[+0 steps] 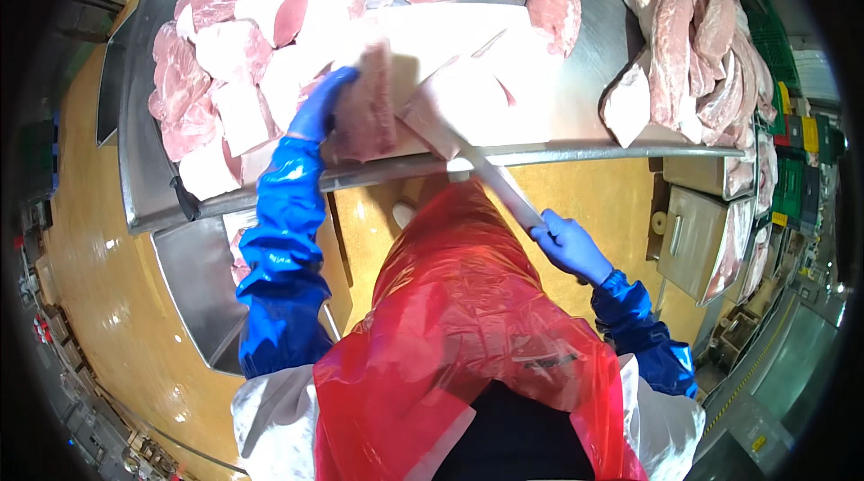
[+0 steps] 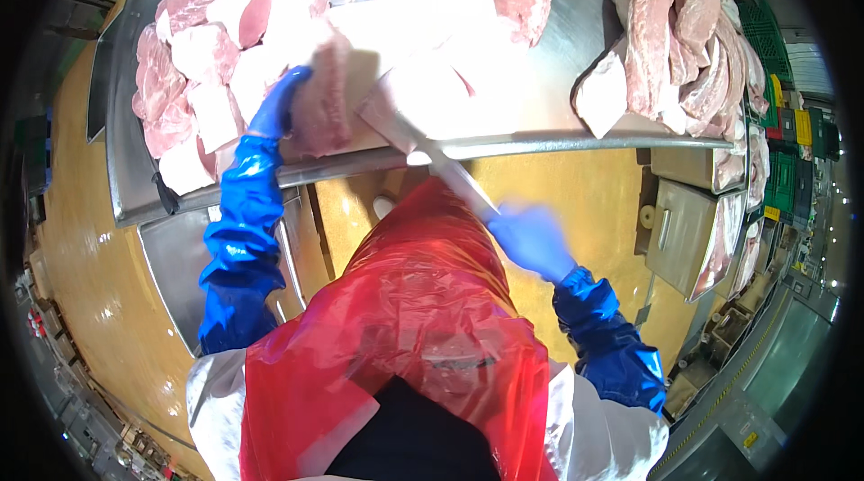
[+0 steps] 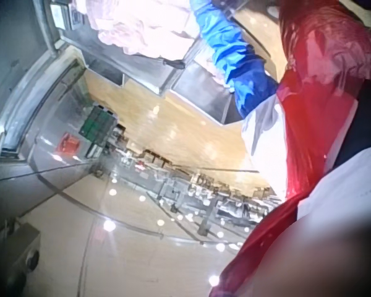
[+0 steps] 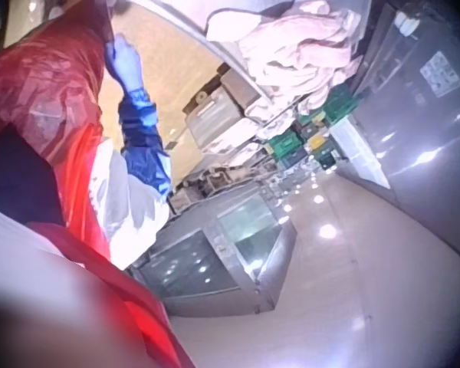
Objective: The person repeatedly picks up large slabs of raw pork belly, places them on a white cutting board, and slices them into smaller rectangular pieces using a knife. The cut pieces are moved to a metal tray on the left side of the workspace.
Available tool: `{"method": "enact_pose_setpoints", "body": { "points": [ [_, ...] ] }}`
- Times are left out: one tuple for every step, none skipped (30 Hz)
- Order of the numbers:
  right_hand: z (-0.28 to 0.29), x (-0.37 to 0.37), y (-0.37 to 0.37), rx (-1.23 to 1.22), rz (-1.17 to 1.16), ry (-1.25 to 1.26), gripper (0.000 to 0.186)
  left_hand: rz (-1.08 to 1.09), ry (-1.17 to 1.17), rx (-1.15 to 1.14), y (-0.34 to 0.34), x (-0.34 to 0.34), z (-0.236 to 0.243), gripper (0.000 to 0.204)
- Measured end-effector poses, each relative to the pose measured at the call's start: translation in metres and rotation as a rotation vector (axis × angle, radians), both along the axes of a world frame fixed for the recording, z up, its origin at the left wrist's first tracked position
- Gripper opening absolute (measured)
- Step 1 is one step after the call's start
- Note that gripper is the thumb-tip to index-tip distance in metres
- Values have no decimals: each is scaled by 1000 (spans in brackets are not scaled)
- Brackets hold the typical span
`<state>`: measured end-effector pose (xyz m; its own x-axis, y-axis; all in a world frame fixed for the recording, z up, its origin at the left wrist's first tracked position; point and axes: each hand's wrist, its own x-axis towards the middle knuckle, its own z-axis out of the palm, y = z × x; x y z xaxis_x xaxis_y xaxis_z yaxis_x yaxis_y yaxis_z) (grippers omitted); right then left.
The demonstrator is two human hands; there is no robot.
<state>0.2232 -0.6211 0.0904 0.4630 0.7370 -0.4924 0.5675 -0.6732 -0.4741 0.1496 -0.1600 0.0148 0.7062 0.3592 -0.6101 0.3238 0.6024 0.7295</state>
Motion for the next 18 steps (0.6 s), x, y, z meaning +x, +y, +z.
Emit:
{"method": "enact_pose_setpoints", "body": {
  "points": [
    [-13,7,3,88,-215,198,23,-117,-29,92,-10,18,-5,41],
    [-31,20,9,175,-421,397,22,-214,-41,176,-17,34,-16,42],
    [-70,38,19,348,-344,321,23,-306,-57,262,-21,51,-22,43],
    [-76,50,52,403,-466,492,24,-338,-84,160,-28,57,-19,49],
    [-76,62,87,461,-606,653,25,-388,-35,95,-29,61,-22,57],
    [-77,74,116,526,-775,788,27,-393,117,20,-44,66,-2,65],
    [-105,85,124,618,-610,522,27,-388,178,24,-49,62,-2,69],
    [-110,88,134,664,-569,561,28,-389,328,-83,-51,53,3,64],
    [-109,90,150,708,-493,621,30,-141,165,-282,-58,19,-36,55],
    [-114,98,155,755,-476,646,32,-1,-9,-438,-79,12,-12,47],
    [-116,103,178,743,-356,554,34,40,-125,-154,-81,-8,-20,44],
    [-84,101,214,663,-288,677,34,122,-184,185,-85,-36,-33,41],
    [-48,99,249,574,-228,780,35,215,-190,501,-91,-60,-47,38],
    [-35,100,286,677,-172,819,32,304,-101,451,-85,-46,-14,33],
    [-27,96,324,774,-114,874,29,337,-130,619,-65,-55,5,31],
    [-19,95,365,782,3,814,25,378,-142,792,-46,-64,23,30],
    [-8,91,406,792,128,756,21,471,-237,526,-11,-80,31,35],
    [12,83,443,803,138,726,21,603,-340,233,23,-95,37,42]
  ]
}}
